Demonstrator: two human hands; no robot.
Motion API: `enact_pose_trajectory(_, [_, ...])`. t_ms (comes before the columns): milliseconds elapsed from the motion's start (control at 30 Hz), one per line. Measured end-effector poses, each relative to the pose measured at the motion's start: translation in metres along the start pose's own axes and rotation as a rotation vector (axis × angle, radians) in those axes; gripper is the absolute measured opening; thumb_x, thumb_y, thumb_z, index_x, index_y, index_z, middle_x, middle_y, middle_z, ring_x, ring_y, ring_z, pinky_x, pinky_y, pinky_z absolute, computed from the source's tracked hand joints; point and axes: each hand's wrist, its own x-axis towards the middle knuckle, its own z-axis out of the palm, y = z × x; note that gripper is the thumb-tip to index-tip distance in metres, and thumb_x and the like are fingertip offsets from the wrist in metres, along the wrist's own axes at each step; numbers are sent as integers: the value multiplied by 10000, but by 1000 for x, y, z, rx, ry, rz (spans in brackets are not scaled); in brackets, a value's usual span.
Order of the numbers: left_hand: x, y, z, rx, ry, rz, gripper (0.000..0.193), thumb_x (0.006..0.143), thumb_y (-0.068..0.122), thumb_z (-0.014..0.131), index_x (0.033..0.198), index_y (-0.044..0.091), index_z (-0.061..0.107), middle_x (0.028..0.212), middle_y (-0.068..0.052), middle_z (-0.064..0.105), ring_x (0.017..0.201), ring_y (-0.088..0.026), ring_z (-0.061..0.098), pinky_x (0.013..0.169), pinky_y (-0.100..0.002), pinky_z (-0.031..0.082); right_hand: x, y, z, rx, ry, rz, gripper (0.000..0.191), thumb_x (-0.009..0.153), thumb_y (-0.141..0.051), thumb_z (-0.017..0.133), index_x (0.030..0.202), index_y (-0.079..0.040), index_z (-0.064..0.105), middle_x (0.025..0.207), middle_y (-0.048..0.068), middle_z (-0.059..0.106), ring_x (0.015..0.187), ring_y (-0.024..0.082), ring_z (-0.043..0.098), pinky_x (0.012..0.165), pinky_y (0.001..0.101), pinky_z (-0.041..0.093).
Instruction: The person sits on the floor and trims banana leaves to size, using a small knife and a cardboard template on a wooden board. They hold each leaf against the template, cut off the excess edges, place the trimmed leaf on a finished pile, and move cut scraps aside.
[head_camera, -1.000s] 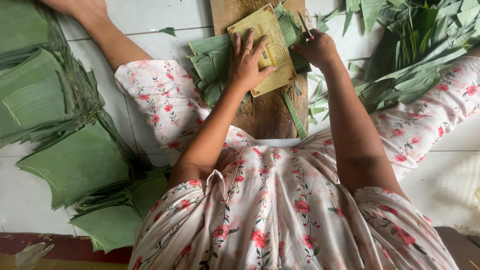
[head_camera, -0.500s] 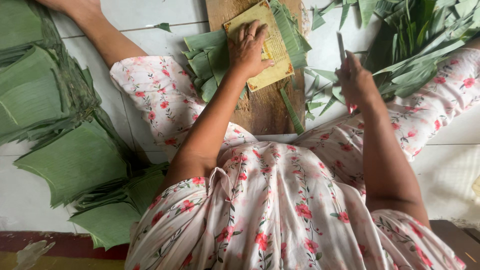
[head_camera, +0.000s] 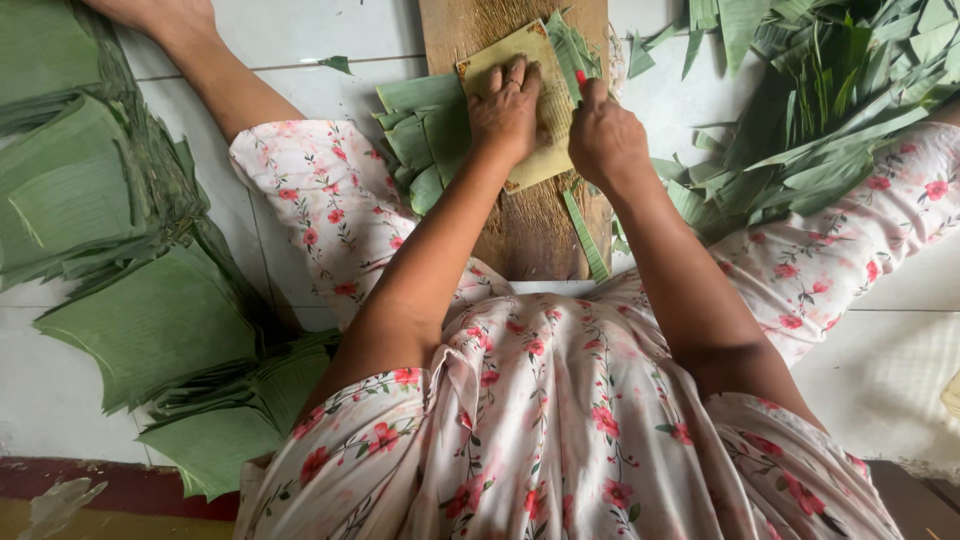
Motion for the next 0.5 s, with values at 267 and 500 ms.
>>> enact_pose_trajectory(267, [-7,3,-12,-17,13,15,1002,687,406,916,1515,222,384,1625,15,293,1481,-308,303,1097,-664,360,47,-9,11,-156,-222,133,346,1084,-235,364,1249,54,458,970,324,697,921,449,712,806,503,572])
enact_pose_trajectory(500, [-1,9,-19,25,-136,-24,1064,724,476,875,1562,244,263,1656,10,184,1510,-312,221,1123,-663,317,62,-20,3,-215,-371,222,344,1089,-200,354,1252,85,456,1027,320,685,946,404,730,818,453,611])
